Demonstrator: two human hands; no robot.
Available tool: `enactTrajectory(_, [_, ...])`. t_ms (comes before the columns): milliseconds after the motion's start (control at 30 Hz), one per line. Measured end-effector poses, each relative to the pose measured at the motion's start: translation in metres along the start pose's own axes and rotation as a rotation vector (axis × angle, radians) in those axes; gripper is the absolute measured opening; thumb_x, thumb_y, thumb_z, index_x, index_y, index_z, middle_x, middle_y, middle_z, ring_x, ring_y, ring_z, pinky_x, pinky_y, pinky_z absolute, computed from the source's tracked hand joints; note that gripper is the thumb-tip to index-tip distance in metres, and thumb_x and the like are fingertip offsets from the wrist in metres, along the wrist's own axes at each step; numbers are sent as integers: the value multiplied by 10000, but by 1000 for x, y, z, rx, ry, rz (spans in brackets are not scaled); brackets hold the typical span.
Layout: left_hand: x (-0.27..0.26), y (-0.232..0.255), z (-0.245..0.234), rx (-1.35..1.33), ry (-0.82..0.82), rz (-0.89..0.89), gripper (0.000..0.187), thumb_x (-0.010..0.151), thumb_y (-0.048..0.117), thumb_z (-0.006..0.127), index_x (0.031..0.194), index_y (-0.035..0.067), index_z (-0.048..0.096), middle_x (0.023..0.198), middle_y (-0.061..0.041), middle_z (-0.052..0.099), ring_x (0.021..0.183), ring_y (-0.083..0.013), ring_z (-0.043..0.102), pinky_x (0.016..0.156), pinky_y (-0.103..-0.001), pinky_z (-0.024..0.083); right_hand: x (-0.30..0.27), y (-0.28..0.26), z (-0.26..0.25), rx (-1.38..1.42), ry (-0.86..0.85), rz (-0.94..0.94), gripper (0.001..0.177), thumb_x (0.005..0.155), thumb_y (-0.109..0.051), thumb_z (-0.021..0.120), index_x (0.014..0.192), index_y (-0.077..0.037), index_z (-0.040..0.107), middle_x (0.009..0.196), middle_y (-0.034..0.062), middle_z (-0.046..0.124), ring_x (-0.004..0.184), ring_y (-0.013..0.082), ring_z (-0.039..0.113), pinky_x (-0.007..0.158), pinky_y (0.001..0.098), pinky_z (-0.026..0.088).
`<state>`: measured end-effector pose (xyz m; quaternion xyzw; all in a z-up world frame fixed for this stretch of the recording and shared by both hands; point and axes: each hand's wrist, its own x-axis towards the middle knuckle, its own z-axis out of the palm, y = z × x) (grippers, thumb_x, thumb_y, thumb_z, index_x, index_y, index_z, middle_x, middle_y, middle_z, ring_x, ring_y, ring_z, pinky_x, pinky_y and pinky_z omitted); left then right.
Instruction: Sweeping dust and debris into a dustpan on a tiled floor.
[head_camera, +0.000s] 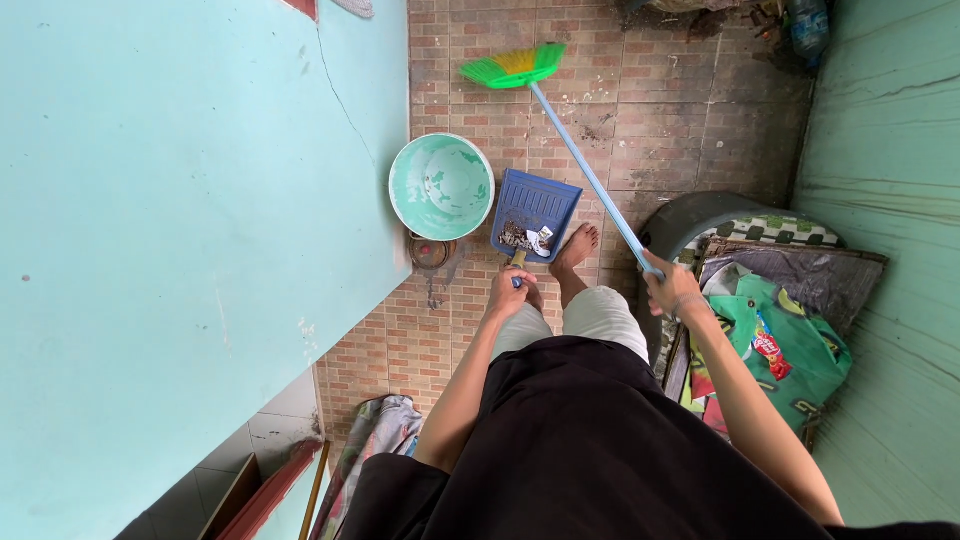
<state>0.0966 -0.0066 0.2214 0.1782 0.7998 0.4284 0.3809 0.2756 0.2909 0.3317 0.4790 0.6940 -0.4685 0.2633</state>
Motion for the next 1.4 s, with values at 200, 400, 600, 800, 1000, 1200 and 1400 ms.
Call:
enactTrajectory(200, [-16, -12, -16, -25, -53, -42, 249, 785, -111, 622, 909, 38, 779, 945, -105, 780, 896, -230, 747, 834, -332, 571, 28, -9, 32, -323, 100, 58, 520, 968, -282, 640, 1459, -433, 561, 946, 207, 760, 781, 364, 728, 782, 472, 600])
enactTrajectory(400, [-34, -20, -27, 11, -61, -40, 266, 779, -117, 604, 903, 34, 785, 935, -103, 749, 875, -217, 743, 801, -320, 579, -82, 88, 44, -510, 168, 242, 537, 1017, -303, 563, 1502, -524, 508, 1050, 200, 756, 875, 384, 755, 808, 492, 607])
enactTrajectory(600, [-38, -22, -32, 36, -102, -80, 222, 804, -96, 634, 895, 47, 779, 940, -81, 757, 884, -216, 741, 812, -322, 571, -158, 184, 95, -274, 314, 171, 462, 986, -297, 676, 1446, -328, 669, 820, 235, 757, 758, 337, 736, 749, 431, 591])
enactTrajectory(800, [-32, -53, -28, 53, -135, -16, 228, 795, -109, 631, 870, 47, 780, 937, -93, 731, 880, -224, 732, 815, -337, 569, -197, 135, 115, 182, 353, 240, 513, 952, -226, 676, 1462, -244, 626, 796, 172, 782, 575, 236, 679, 616, 431, 559])
enactTrajectory(1000, [-13, -59, -22, 123, -180, -46, 210, 818, -82, 653, 878, 67, 789, 973, -81, 730, 865, -232, 713, 785, -340, 565, -78, 82, 112, -2, 378, 57, 524, 958, -254, 682, 1480, -271, 637, 806, 262, 711, 664, 346, 700, 711, 441, 567])
enactTrajectory(1200, [9, -73, -8, 164, -197, -4, 211, 810, -76, 653, 872, 76, 787, 989, -94, 749, 897, -237, 727, 808, -346, 565, -38, 77, 125, -116, 329, 227, 530, 960, -258, 652, 1469, -388, 582, 988, 278, 727, 877, 445, 715, 777, 522, 567])
enactTrajectory(1400, [15, -98, 7, 185, -191, 46, 214, 794, -76, 662, 880, 69, 794, 996, -108, 756, 933, -256, 730, 853, -349, 564, -145, 163, 185, -169, 208, 403, 501, 1033, -268, 582, 1507, -418, 522, 808, 193, 755, 524, 208, 632, 525, 388, 519])
